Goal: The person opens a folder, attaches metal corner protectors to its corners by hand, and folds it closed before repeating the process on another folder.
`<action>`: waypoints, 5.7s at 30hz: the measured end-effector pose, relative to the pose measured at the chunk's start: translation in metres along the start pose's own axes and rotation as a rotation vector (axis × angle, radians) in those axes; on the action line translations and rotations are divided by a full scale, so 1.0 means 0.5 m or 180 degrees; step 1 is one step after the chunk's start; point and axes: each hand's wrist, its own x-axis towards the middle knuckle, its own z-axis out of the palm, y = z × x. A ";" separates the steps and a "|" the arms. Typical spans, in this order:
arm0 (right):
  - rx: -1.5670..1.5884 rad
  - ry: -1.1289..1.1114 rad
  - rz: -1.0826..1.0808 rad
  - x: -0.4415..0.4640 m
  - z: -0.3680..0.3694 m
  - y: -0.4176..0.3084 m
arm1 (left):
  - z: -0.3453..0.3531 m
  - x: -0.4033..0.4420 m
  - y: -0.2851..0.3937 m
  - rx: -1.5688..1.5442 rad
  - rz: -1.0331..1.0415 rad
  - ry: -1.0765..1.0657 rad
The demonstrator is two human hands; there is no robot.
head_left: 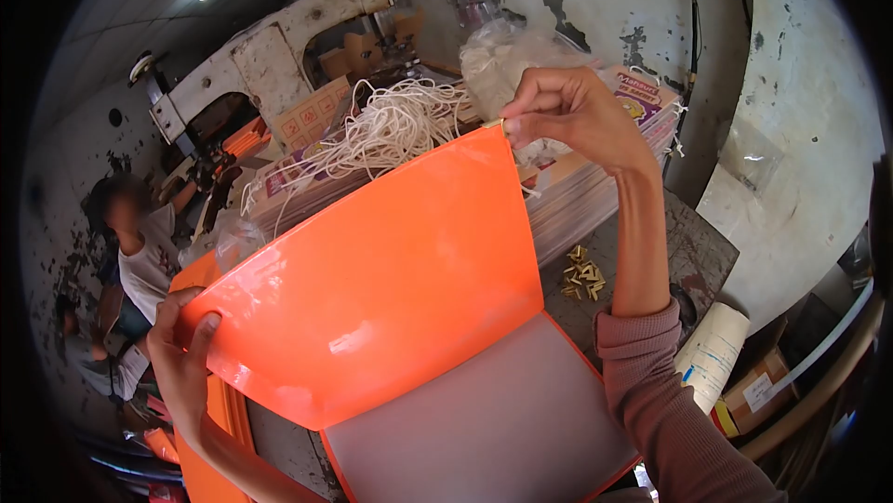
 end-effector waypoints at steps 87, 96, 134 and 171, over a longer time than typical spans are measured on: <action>0.0387 -0.1177 -0.0962 -0.079 0.277 -0.262 | 0.039 -0.121 0.209 -0.2525 0.1188 -0.0440; 0.0263 -0.0930 -0.0966 -0.088 0.283 -0.276 | 0.049 -0.106 0.178 -0.4106 0.0305 -0.1287; -0.2703 -0.0153 -0.0976 0.013 0.352 -0.107 | -0.085 -0.025 -0.060 -0.1257 -0.0292 0.0607; -0.2342 -0.0027 -0.1326 0.021 0.355 -0.090 | -0.085 -0.030 -0.074 -0.1571 0.0123 -0.0216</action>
